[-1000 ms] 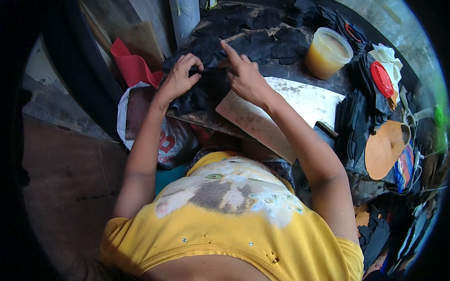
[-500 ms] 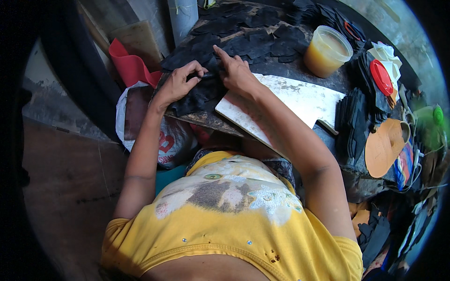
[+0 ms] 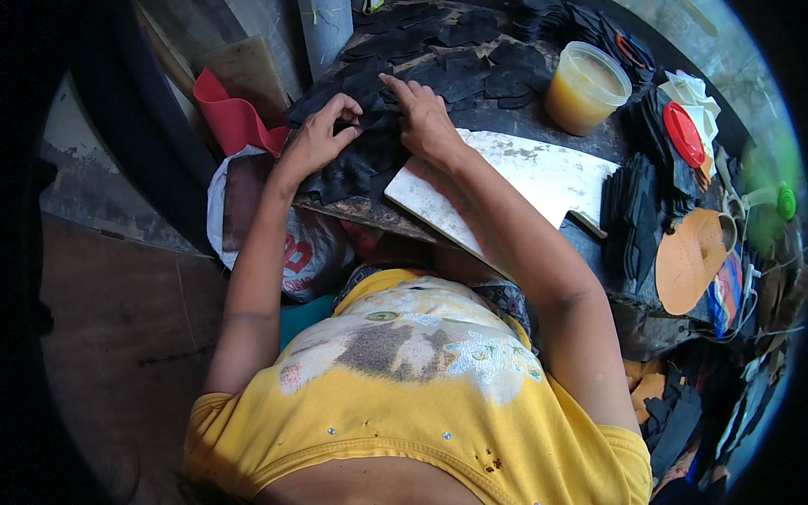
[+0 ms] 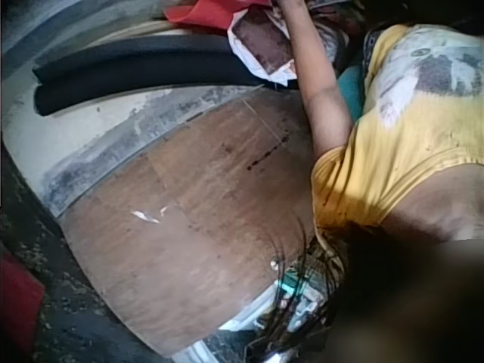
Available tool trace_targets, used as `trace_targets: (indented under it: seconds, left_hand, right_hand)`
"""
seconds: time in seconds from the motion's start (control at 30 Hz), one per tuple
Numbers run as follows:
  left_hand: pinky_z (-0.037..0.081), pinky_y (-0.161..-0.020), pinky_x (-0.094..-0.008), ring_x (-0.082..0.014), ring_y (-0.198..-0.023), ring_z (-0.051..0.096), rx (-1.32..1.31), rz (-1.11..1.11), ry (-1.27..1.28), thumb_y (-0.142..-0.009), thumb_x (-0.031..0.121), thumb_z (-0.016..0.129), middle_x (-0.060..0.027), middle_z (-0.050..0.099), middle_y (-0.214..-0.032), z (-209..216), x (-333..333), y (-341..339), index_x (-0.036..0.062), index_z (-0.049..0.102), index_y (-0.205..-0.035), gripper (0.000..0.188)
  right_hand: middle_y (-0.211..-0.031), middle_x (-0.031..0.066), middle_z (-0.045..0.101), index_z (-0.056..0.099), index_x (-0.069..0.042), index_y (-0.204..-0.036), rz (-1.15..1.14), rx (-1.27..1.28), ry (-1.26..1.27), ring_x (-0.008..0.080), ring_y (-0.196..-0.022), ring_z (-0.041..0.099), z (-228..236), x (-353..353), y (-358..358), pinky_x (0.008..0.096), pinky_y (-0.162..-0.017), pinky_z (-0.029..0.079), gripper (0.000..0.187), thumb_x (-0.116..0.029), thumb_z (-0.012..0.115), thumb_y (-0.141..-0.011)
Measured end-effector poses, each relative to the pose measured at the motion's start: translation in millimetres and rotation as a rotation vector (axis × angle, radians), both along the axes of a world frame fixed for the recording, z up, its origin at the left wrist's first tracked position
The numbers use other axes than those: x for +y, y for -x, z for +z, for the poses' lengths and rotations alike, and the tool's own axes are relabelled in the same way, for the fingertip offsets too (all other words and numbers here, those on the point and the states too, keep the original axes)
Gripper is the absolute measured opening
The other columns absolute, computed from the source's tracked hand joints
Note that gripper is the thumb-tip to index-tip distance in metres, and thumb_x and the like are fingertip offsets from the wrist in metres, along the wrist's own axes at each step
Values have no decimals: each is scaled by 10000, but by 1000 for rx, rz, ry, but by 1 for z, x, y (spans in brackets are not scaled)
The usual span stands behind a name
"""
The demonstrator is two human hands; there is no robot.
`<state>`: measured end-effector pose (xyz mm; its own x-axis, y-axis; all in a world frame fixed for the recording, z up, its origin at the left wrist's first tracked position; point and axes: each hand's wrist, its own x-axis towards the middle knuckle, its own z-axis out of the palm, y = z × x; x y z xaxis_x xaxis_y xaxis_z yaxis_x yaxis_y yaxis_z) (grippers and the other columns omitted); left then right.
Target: The person repeatedly rubs small black leather pieces on a white board using a small black tool, then places them aside. The person continues this process with multiple pieces throughout the clip.
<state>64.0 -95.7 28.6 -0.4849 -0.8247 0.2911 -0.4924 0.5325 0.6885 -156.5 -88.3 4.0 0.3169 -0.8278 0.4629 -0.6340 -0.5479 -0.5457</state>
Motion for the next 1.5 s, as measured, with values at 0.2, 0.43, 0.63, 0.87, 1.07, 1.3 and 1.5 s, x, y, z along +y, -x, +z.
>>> trace_targets:
  seconds: [0.2, 0.43, 0.63, 0.87, 1.07, 1.3, 1.5]
  left_hand:
    - [501, -862, -437, -384, -1012, 660, -11, 16, 41, -850, 98, 664, -208, 683, -1023, -10, -18, 3, 38, 560, -1105, 282]
    - [506, -838, -436, -385, -995, 665, -29, 33, 2, -839, 72, 639, -211, 690, -1008, -12, -22, 3, 41, 577, -1103, 273]
    - [508, -851, -432, -383, -994, 667, -45, 69, 8, -840, 89, 647, -199, 695, -1011, -16, -23, 4, 49, 580, -1097, 269]
    - [507, -843, -390, -266, -965, 678, -148, 110, 82, -850, 64, 655, -166, 683, -975, -17, -21, 9, 38, 561, -1149, 315]
    - [482, -929, -431, -318, -1057, 659, -6, -61, -2, -832, 114, 671, -178, 677, -1097, 3, -12, 1, 54, 561, -1186, 376]
    - [488, -918, -378, -328, -1028, 625, -315, -124, 157, -881, 126, 643, -129, 677, -1107, 9, 0, -14, 37, 647, -1106, 242]
    - [503, -913, -404, -352, -1060, 651, -71, -12, 175, -903, 134, 642, -190, 666, -1120, 1, 8, -2, 18, 625, -1140, 265]
  right_hand:
    - [-1296, 158, 571, 339, -274, -1545, -33, 150, 148, 350, -1265, 457, 5, 5, -2, 490, -1068, 286, 867, 65, 593, -789]
    - [-1358, 116, 567, 381, -269, -1526, 115, 83, 73, 303, -1379, 380, 7, 10, -3, 479, -1157, 180, 758, 23, 552, -848]
    - [-1251, 112, 607, 431, -193, -1502, 123, -112, 206, 285, -1229, 461, 18, 13, 2, 416, -1116, 212, 675, -122, 597, -852]
    - [-1090, 101, 650, 350, -174, -1541, 132, 146, 76, 255, -1050, 536, 19, 20, 1, 413, -1025, 291, 722, -65, 572, -863]
    - [-1192, 205, 645, 93, -199, -1601, 92, 235, 15, 364, -1118, 576, 0, 13, -9, 534, -1019, 329, 945, 2, 572, -812]
    - [-1097, 185, 616, 233, -161, -1568, 99, 21, 15, 364, -1038, 579, 2, 10, -7, 453, -968, 399, 892, 70, 573, -776]
    - [-1011, 156, 629, 468, -116, -1437, -60, -127, 327, 340, -979, 585, 26, 15, 1, 455, -951, 415, 685, 37, 607, -783]
